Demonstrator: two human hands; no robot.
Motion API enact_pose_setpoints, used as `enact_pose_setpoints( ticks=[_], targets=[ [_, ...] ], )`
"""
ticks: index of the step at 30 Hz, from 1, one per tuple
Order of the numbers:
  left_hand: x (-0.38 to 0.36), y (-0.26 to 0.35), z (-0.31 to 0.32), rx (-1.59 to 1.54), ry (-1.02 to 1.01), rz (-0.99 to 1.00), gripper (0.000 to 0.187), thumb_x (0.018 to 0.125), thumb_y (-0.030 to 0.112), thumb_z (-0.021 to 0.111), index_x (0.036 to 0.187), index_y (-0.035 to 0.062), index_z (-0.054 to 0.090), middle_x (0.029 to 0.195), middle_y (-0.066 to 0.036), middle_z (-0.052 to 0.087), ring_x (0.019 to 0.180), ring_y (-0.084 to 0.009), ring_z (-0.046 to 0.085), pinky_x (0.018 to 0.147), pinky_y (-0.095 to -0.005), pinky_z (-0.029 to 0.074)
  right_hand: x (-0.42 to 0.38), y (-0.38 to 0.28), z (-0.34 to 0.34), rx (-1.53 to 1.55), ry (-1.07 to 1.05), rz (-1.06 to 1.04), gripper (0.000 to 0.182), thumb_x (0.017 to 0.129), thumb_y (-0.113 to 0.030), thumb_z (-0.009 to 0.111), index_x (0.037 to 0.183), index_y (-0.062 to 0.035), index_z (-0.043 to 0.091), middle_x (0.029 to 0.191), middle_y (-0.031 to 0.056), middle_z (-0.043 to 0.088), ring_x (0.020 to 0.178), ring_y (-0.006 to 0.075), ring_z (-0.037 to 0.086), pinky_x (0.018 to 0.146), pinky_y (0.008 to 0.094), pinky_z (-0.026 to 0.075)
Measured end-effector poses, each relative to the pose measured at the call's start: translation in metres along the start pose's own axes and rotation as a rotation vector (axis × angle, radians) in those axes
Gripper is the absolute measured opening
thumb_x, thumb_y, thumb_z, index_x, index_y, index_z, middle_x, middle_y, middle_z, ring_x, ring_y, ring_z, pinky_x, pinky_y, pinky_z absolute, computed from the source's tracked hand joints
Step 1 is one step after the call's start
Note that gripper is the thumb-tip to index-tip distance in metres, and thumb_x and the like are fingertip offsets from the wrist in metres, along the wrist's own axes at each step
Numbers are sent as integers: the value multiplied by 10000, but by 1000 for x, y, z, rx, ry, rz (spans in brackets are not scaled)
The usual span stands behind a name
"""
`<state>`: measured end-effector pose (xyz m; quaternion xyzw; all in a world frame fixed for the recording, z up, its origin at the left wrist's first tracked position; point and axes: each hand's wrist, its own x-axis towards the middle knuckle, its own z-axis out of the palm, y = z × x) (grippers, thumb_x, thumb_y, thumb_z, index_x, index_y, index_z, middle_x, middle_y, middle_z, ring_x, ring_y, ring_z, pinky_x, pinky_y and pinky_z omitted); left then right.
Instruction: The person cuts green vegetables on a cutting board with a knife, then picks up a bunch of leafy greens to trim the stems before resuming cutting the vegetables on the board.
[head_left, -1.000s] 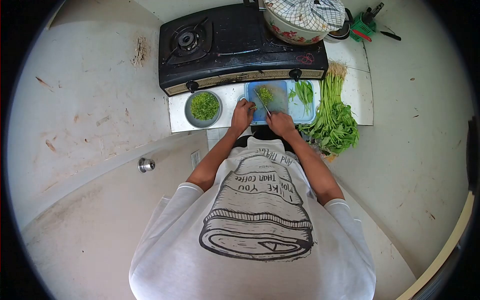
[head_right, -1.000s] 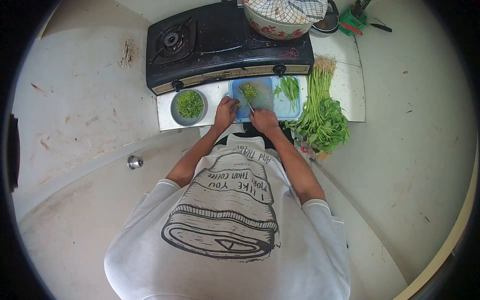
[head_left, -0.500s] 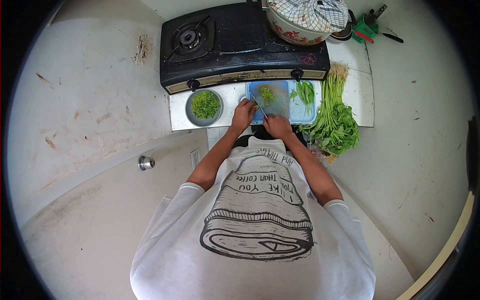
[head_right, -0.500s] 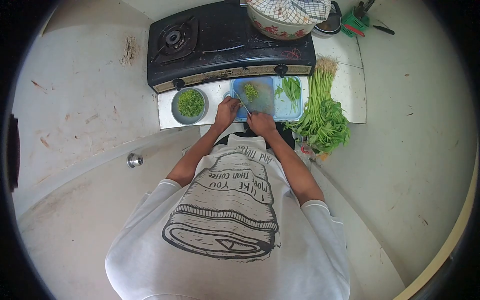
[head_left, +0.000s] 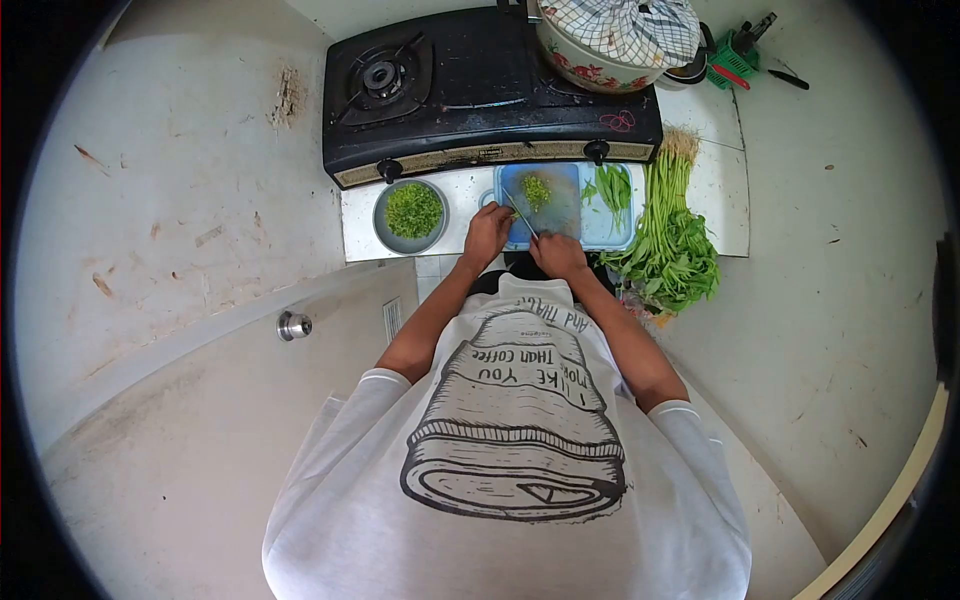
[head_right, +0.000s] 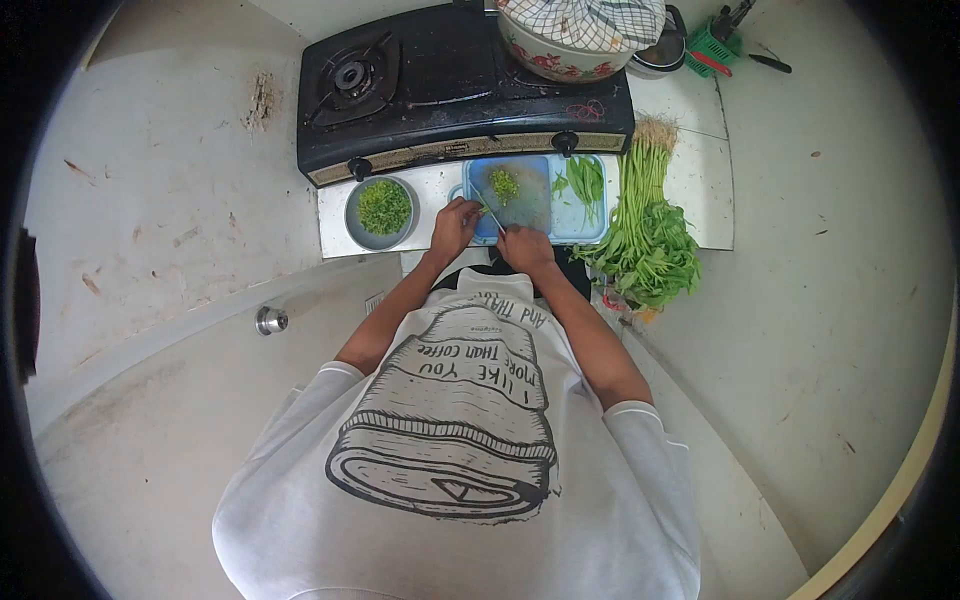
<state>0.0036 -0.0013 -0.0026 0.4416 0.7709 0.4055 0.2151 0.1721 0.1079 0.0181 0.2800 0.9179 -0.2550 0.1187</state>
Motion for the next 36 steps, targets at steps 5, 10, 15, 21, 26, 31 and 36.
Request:
enact_pose_setpoints(
  ticks=[5,10,15,21,26,31,36],
  targets=[
    [1,3,-3,93,2,35,140,876,43,716,1008,21,758,932,-153,679,878,-363,673,808,-451,554,-2,7,8,9,-18,-19,481,1049,-388,498,914,15,723,850,247,743,780,435,736,762,536,594],
    [1,2,-5,130,8,71,137,874,73,724,1002,34,757,930,-140,694,932,-348,659,834,-443,548,7,-1,3,32,11,-20,479,1046,-389,503,915,12,729,855,260,737,793,437,733,766,535,593],
    [1,2,-7,131,18,84,125,870,79,731,987,40,755,946,-120,710,945,-337,657,845,-435,544,6,0,3,41,25,-13,476,1047,-390,503,918,11,724,837,265,728,787,447,726,762,538,593],
    [1,1,-6,145,17,62,129,869,95,737,993,66,757,950,-103,714,938,-329,654,854,-431,545,0,4,6,45,25,-5,471,1046,-397,505,940,10,717,794,272,715,765,455,721,747,541,594],
    [1,5,-8,166,0,54,143,872,100,733,1011,74,750,953,-101,704,959,-337,642,857,-433,544,-3,2,2,15,3,-35,459,1044,-393,513,936,7,710,796,272,717,762,450,723,733,544,592],
    [2,-1,-4,169,8,79,144,866,85,722,1008,70,746,945,-103,697,971,-347,636,871,-440,539,9,-1,10,33,43,-22,443,1042,-385,523,933,2,708,800,263,722,769,441,729,738,543,592],
    [0,-3,-3,159,28,80,162,855,78,723,1015,70,748,949,-101,704,964,-349,638,872,-436,540,14,-7,7,37,20,9,452,1048,-384,514,926,5,708,849,253,736,806,440,733,762,544,591]
  ],
)
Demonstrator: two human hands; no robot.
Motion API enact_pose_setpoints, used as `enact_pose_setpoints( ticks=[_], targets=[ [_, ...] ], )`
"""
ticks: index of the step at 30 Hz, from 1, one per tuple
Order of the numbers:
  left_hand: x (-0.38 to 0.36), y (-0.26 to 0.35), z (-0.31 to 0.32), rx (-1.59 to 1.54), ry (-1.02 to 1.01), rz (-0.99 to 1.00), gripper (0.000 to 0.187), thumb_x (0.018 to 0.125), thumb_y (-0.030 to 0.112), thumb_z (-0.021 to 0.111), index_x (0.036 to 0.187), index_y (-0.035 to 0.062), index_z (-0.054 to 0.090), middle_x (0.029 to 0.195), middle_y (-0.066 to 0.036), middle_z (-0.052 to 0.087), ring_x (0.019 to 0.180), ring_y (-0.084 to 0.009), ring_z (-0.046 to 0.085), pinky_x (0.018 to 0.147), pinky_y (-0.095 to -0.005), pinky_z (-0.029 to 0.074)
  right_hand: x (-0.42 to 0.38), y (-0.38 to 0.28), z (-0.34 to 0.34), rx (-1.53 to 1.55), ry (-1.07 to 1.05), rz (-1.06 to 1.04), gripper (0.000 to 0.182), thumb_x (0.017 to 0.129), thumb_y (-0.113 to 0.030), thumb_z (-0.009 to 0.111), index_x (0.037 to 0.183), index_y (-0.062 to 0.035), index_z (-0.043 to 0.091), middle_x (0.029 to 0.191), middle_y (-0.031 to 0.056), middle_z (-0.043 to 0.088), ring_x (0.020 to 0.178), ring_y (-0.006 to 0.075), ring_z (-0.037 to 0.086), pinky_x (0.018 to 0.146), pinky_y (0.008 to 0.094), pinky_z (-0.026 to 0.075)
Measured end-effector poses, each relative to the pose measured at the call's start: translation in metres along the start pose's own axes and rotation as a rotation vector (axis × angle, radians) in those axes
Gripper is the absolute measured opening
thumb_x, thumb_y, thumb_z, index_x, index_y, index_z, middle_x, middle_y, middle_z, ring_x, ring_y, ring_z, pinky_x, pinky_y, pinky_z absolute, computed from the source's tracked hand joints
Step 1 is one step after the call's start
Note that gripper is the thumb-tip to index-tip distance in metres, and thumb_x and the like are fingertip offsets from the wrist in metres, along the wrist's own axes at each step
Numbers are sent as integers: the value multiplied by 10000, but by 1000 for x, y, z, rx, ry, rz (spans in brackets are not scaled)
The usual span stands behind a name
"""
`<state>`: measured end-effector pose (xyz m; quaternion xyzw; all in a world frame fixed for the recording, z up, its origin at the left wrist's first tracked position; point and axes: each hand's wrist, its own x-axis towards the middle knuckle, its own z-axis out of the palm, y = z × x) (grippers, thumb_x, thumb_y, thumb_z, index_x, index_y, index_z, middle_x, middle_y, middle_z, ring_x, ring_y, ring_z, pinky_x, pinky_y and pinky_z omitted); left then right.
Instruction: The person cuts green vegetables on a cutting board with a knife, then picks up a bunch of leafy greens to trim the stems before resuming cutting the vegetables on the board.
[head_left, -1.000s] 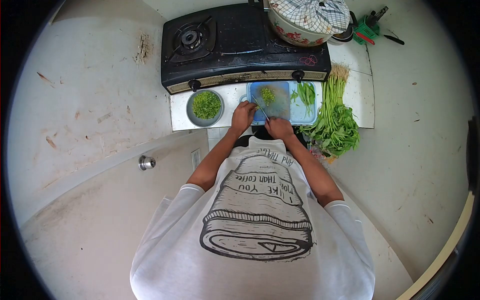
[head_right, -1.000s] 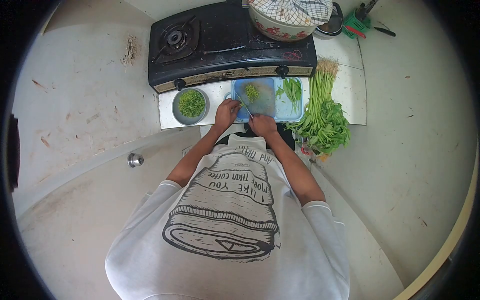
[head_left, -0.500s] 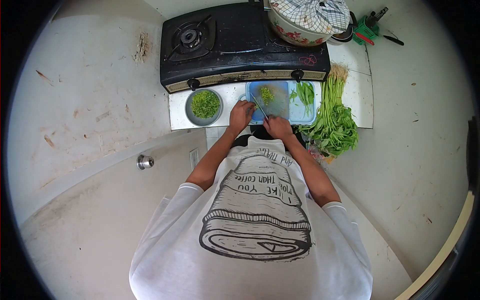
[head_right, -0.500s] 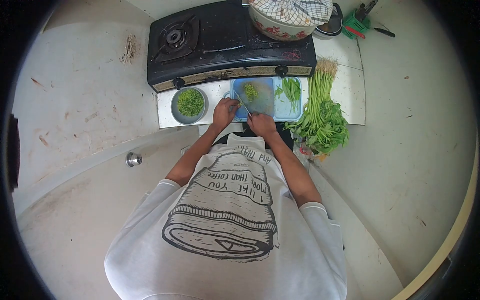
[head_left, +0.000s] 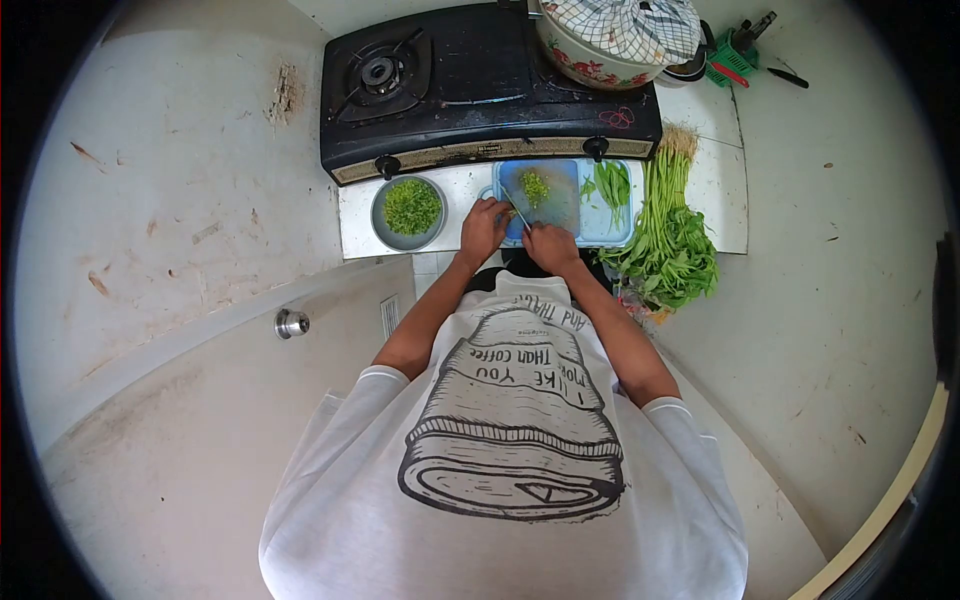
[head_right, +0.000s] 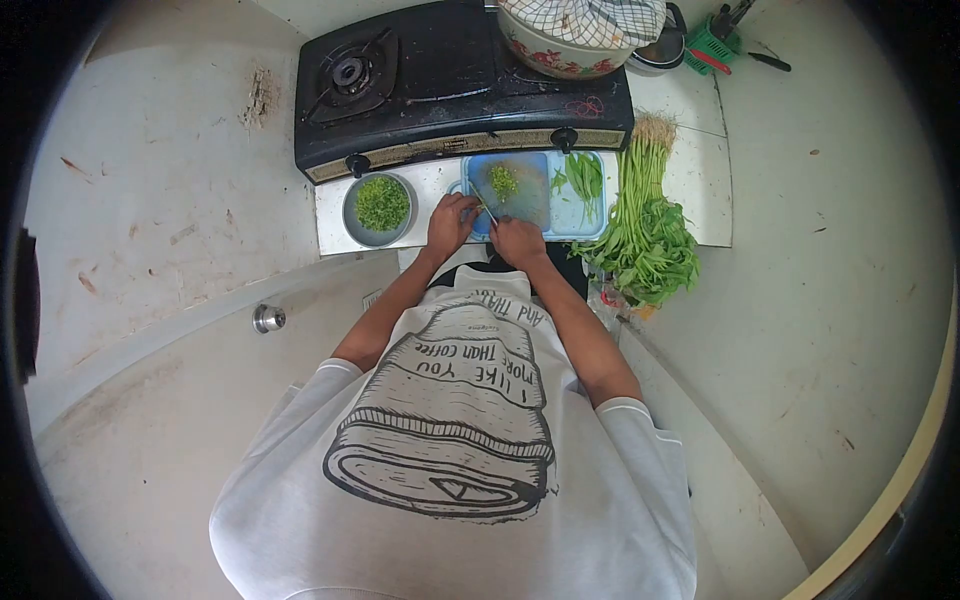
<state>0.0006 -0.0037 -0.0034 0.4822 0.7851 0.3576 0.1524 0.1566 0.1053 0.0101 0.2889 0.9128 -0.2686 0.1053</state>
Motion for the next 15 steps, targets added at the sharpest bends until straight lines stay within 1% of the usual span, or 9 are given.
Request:
enact_pose_setpoints(
  ticks=[5,8,15],
  targets=[
    [0,2,-1,-24,25,-49,155,844,77,741,998,69,762,935,-102,708,948,-338,645,871,-429,536,-15,6,0,-36,-26,13,476,1054,-392,492,948,14,718,907,254,744,847,441,734,784,533,593],
    [1,6,-3,-22,52,-26,133,838,74,752,969,67,772,917,-109,702,945,-333,646,865,-430,529,-14,4,-4,-15,-51,-19,483,1055,-395,486,959,16,722,911,261,743,848,436,736,797,530,592],
    [-1,9,-2,-23,49,-68,119,851,73,753,965,45,772,911,-134,684,946,-339,648,857,-434,524,-1,-5,-9,-11,-44,23,464,1052,-394,493,960,-3,726,888,256,739,852,438,732,808,541,586]
  ],
)
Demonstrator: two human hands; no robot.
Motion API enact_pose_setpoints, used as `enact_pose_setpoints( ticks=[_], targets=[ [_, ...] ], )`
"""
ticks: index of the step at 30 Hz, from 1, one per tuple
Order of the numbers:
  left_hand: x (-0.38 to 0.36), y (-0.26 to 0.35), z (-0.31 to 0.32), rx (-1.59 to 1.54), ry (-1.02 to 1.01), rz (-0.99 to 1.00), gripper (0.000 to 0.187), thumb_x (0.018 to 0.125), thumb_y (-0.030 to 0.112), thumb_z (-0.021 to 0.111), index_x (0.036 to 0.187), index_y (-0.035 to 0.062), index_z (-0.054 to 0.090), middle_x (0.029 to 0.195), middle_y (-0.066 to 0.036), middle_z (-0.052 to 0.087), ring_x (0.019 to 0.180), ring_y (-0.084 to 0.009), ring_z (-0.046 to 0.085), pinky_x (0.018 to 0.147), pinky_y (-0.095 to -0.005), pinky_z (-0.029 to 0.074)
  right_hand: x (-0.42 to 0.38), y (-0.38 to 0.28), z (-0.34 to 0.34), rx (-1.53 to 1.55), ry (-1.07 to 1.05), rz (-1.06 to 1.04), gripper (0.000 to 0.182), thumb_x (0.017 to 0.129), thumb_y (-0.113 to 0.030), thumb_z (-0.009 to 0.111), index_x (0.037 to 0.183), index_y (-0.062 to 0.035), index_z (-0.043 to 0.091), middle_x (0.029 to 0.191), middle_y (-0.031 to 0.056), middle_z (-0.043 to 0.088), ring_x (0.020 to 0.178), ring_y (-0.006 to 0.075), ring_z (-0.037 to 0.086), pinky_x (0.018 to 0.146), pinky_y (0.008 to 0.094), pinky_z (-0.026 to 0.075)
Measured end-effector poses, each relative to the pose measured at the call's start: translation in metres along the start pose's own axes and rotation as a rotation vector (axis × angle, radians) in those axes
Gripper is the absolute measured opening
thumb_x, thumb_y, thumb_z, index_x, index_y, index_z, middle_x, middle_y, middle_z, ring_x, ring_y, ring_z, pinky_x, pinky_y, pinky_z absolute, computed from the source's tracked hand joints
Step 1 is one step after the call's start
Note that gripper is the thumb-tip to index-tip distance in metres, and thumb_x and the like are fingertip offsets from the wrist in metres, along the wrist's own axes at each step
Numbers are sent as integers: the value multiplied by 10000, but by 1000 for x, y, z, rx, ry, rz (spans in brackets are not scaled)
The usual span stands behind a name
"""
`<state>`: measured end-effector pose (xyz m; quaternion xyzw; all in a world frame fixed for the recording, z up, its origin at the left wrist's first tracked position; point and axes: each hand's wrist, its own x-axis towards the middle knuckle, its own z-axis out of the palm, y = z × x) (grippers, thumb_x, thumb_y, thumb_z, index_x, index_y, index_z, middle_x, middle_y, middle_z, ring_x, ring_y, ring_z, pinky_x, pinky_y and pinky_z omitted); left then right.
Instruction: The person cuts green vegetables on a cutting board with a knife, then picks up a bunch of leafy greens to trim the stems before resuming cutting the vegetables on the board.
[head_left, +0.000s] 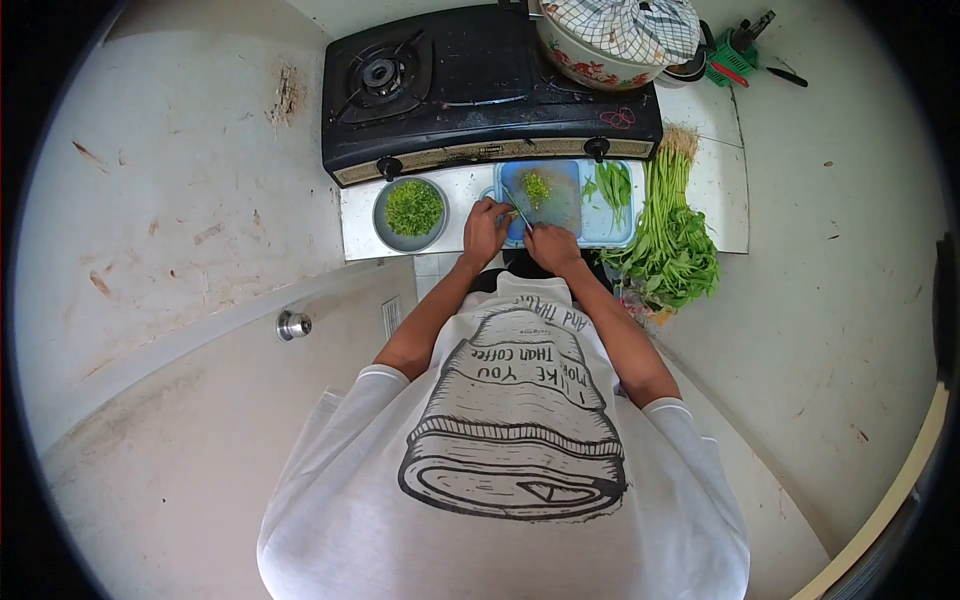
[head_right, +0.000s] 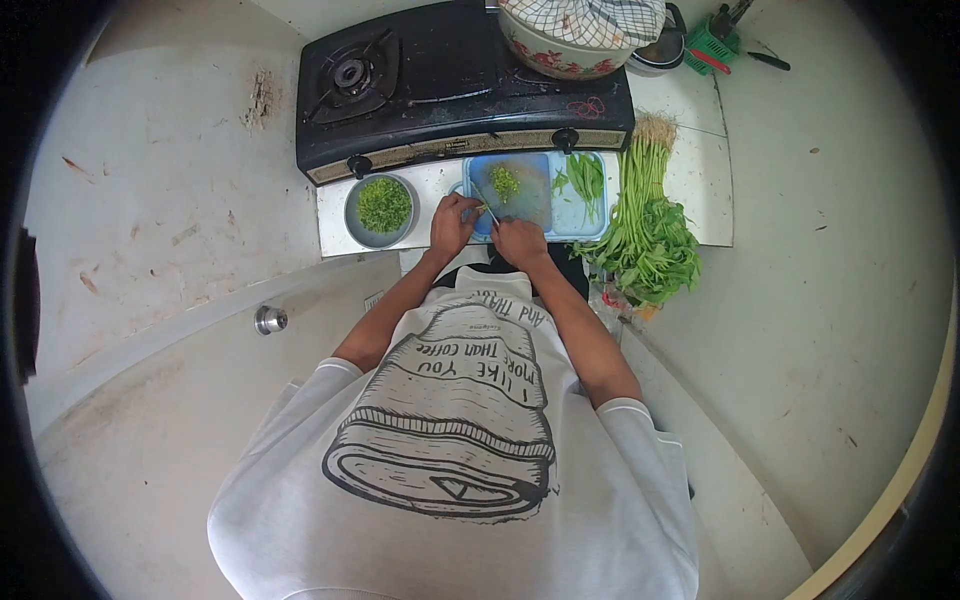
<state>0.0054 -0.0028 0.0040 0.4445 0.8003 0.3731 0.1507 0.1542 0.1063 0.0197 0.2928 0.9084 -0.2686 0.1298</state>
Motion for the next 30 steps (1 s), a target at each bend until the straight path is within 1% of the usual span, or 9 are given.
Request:
enact_pose_setpoints(
  ticks=[2,5,8,14,20,26,30],
  targets=[
    [0,-1,-1,-24,-7,0,120,858,69,748,970,33,768,920,-141,683,928,-342,658,842,-437,529,-2,6,6,9,36,-4,461,1051,-395,496,963,-5,725,872,254,737,845,440,731,802,539,587],
    [1,-7,4,-157,-23,-22,115,866,51,734,972,15,758,925,-152,681,886,-353,677,810,-441,539,-12,13,7,4,55,17,465,1050,-396,499,960,1,723,855,252,735,817,445,729,786,543,587],
    [3,-6,1,-120,-45,9,105,871,39,726,968,8,751,928,-159,682,857,-362,690,788,-439,545,-14,14,8,32,37,-2,479,1052,-399,497,954,12,720,849,263,730,804,455,725,778,553,584],
    [3,-5,1,-133,-49,-11,102,869,29,722,967,16,748,933,-155,683,881,-362,690,802,-437,546,-12,10,5,8,1,-14,498,1061,-407,482,946,13,724,844,284,723,794,467,720,777,551,586],
    [3,-7,1,-112,-51,29,112,869,39,724,979,24,738,945,-144,685,901,-359,688,811,-442,547,-14,10,5,15,60,-52,502,1056,-409,489,921,14,725,845,280,725,790,458,725,763,553,588],
    [4,-6,0,-99,-62,21,116,872,50,720,985,34,737,949,-141,688,908,-358,688,814,-447,547,-7,11,9,-8,56,-65,473,1045,-402,509,931,5,720,811,256,729,754,440,729,731,538,594],
    [3,-5,1,-103,-47,10,105,867,48,716,968,30,740,948,-138,695,907,-355,689,811,-442,548,3,5,9,-9,84,-75,478,1057,-390,495,912,3,723,800,247,730,749,436,729,734,534,595]
  ],
)
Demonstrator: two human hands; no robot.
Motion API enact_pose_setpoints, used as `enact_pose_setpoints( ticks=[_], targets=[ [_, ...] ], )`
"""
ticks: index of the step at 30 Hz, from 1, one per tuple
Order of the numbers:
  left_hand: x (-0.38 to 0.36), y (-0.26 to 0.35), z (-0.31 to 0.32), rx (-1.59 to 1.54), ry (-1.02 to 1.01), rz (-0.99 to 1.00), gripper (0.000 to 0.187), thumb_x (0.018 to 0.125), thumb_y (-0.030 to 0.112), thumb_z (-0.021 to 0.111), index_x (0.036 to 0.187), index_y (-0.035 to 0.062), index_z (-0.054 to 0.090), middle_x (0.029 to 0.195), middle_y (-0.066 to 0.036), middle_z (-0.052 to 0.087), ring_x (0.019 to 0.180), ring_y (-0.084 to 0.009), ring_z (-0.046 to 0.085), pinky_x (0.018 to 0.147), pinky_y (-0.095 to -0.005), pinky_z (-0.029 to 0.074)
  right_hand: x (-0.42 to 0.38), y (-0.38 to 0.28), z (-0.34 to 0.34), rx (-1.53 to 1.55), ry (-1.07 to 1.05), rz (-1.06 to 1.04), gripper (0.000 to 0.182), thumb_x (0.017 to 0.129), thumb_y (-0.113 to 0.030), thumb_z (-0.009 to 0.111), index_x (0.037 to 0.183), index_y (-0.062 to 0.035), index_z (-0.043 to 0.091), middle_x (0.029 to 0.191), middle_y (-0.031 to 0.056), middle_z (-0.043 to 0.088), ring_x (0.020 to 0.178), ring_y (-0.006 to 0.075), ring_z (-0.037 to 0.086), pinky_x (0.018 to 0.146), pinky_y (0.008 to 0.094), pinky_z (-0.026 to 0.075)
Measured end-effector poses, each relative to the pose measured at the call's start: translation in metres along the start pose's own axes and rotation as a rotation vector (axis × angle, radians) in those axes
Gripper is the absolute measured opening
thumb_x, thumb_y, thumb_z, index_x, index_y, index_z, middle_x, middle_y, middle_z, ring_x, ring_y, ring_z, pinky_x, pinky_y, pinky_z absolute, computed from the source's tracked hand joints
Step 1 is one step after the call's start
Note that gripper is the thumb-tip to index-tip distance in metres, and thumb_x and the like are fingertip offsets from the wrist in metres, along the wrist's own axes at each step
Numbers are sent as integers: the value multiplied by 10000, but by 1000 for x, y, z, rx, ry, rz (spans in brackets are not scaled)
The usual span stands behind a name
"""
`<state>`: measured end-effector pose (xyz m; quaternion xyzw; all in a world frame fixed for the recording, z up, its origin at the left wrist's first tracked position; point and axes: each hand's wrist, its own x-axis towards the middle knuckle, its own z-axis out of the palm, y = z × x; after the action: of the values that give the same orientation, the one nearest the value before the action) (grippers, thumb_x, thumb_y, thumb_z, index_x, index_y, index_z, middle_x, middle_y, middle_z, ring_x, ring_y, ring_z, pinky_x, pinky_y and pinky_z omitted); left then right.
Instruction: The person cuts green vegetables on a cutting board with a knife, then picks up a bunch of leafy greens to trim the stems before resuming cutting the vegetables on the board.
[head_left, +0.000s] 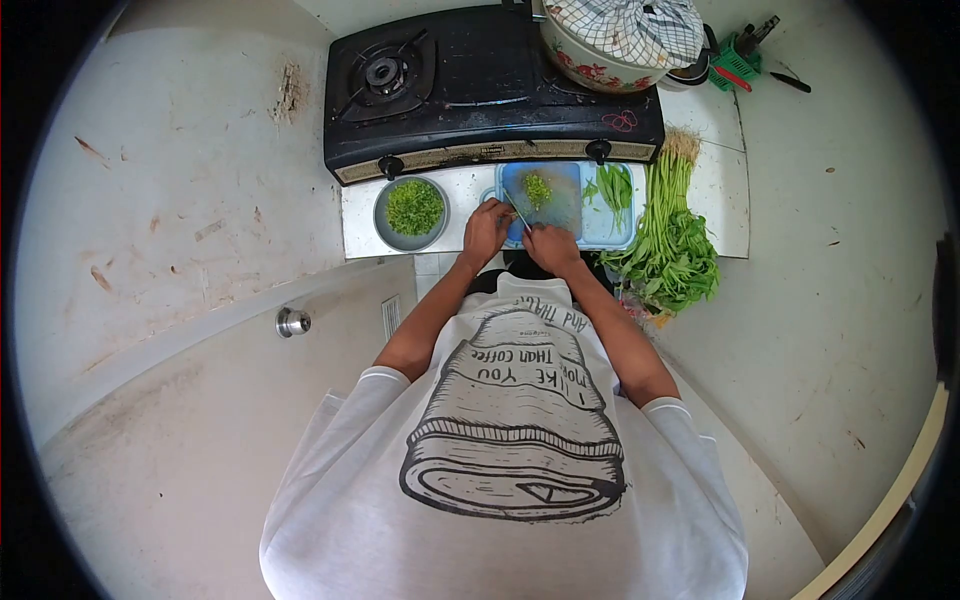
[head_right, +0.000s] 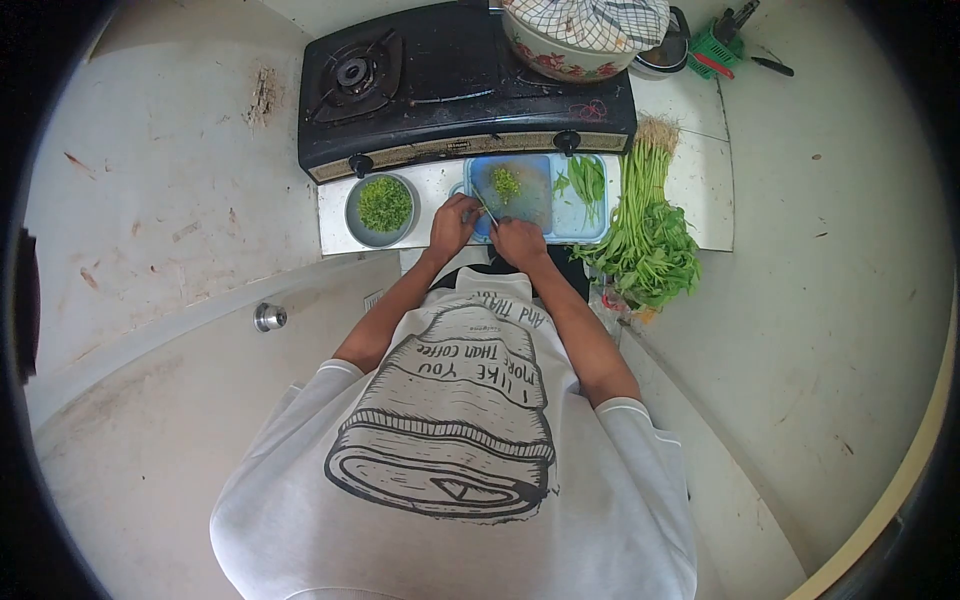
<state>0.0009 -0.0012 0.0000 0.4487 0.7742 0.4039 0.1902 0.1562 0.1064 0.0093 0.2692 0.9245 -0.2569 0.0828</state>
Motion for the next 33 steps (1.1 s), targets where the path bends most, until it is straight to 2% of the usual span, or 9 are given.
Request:
enact_pose_setpoints(
  ticks=[8,11,17,20,33],
  targets=[
    [1,-4,1,-3,-10,-30,77,856,48,726,927,21,738,914,-145,698,868,-355,691,804,-440,547,-12,7,3,-10,-63,1,487,1065,-389,484,906,-1,732,887,248,744,826,422,737,755,523,594],
    [1,-3,0,-2,-15,-15,77,856,52,730,922,13,731,895,-146,695,856,-359,688,798,-441,544,-4,-2,-5,-48,-73,15,486,1064,-379,470,919,-4,745,883,214,756,819,395,750,775,506,601],
    [1,1,0,-14,7,-34,62,849,47,728,901,13,727,874,-142,691,862,-355,685,797,-440,537,3,-5,-10,-71,-92,32,491,1058,-386,487,889,-9,752,884,208,759,821,386,752,779,501,600],
    [2,-2,1,-28,-6,-44,56,842,40,725,895,20,728,865,-140,691,864,-355,684,799,-439,536,-7,8,2,-26,-7,-17,459,1045,-390,514,920,-4,728,826,237,739,790,423,734,765,526,590],
    [2,-1,1,-27,3,-41,69,831,42,731,898,22,729,847,-141,690,843,-345,681,792,-438,531,-10,4,-6,-3,-33,42,470,1051,-397,499,933,0,720,812,250,730,777,438,729,746,534,591]
  ],
)
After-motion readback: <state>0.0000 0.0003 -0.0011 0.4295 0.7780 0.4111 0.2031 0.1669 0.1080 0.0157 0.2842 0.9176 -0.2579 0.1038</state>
